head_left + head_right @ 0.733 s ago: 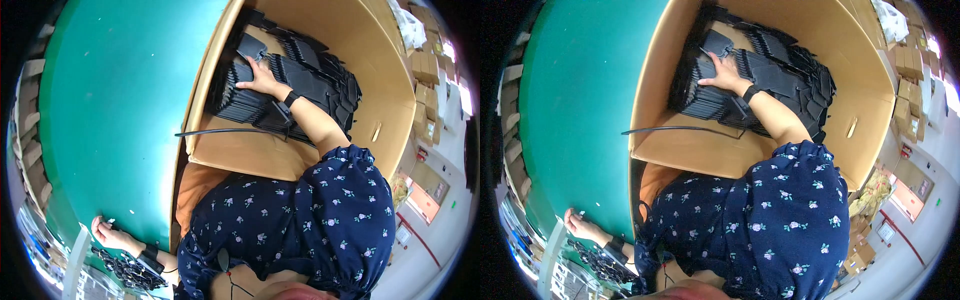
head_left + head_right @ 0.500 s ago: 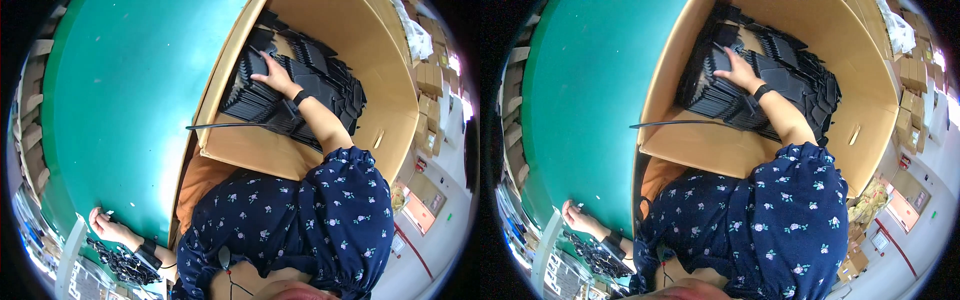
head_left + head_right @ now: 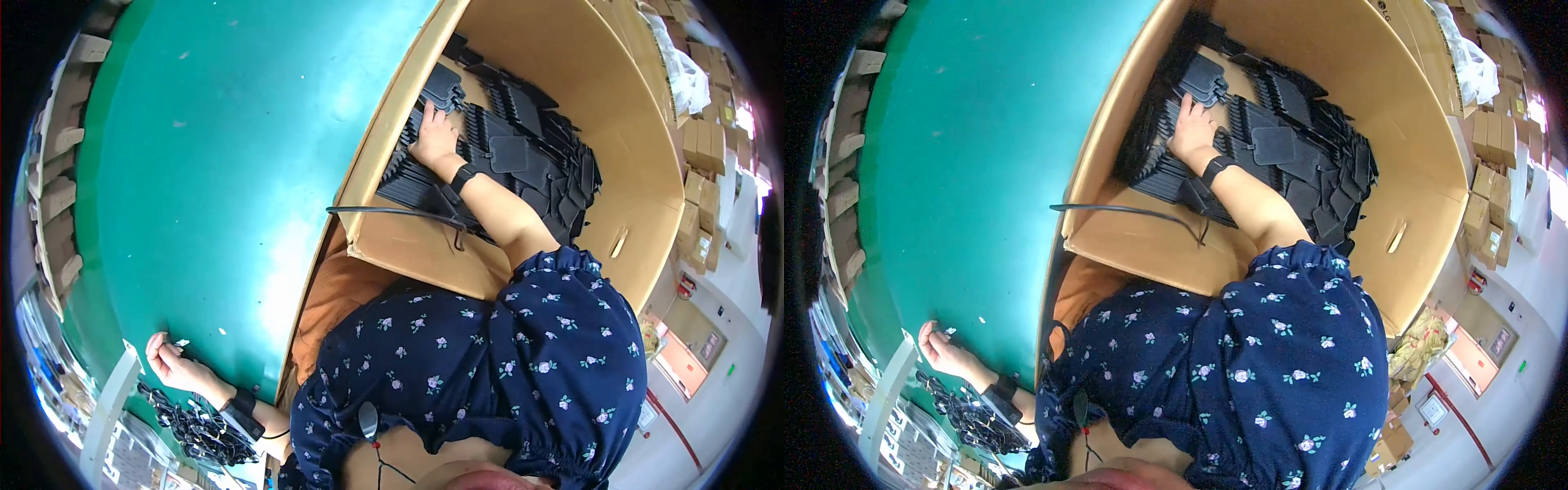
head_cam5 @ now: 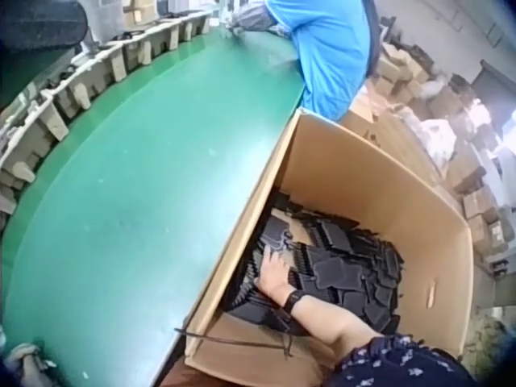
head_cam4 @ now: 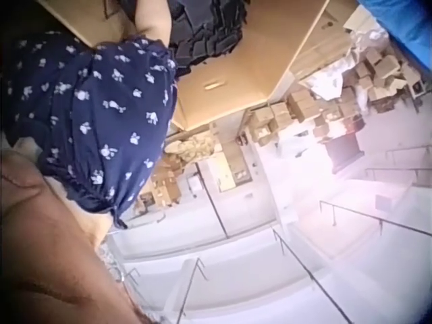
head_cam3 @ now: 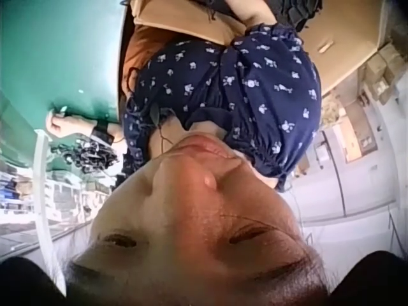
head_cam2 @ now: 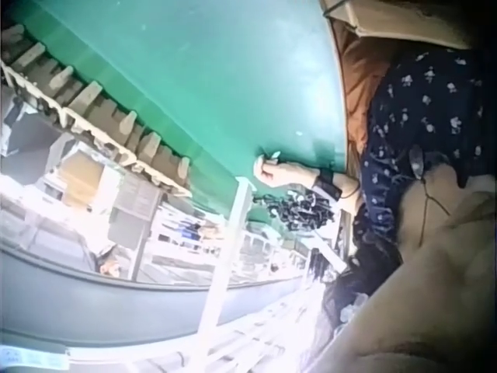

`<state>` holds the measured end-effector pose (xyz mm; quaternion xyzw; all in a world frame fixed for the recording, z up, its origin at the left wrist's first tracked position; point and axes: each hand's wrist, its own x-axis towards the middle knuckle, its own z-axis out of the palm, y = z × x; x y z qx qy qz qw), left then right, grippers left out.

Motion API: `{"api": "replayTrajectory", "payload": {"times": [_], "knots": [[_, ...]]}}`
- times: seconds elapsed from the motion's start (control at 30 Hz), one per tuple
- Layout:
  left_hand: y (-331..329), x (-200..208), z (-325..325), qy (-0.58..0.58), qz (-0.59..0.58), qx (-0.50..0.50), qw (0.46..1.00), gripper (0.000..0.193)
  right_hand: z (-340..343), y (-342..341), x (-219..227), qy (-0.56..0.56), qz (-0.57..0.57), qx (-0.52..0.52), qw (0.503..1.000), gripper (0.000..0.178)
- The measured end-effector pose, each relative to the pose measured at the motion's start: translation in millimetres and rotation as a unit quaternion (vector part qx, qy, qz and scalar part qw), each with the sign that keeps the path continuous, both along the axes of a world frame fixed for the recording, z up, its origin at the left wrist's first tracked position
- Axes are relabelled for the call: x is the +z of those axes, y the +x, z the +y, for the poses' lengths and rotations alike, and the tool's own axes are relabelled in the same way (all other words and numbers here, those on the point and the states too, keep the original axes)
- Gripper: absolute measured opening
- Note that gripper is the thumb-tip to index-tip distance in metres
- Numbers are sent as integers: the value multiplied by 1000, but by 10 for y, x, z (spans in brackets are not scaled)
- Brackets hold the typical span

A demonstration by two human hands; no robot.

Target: The person picks up a base from a tray, attaches a cable to it, and places the assembly onto a stack. After repeating this process multiple times, the person gathers the stack of bases and places them into a cardboard box.

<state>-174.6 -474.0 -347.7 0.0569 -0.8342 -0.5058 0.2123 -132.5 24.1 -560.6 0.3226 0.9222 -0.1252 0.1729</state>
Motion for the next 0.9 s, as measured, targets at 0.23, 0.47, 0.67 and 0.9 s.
{"api": "replayTrajectory", "payload": {"times": [0.23,0.47,0.67,0.9], "knots": [[35,-9,3,-4,-18,18,1000,14,646,30,-12,-184,99,-15,978,95],[27,-57,53,-52,-41,14,998,15,976,186,992,-528,249,-144,799,59],[73,111,-25,-115,-81,37,989,17,895,152,1800,-557,442,-214,670,55],[-81,-137,241,-74,-14,-37,996,17,-206,-795,2954,-531,418,133,725,73]]}}
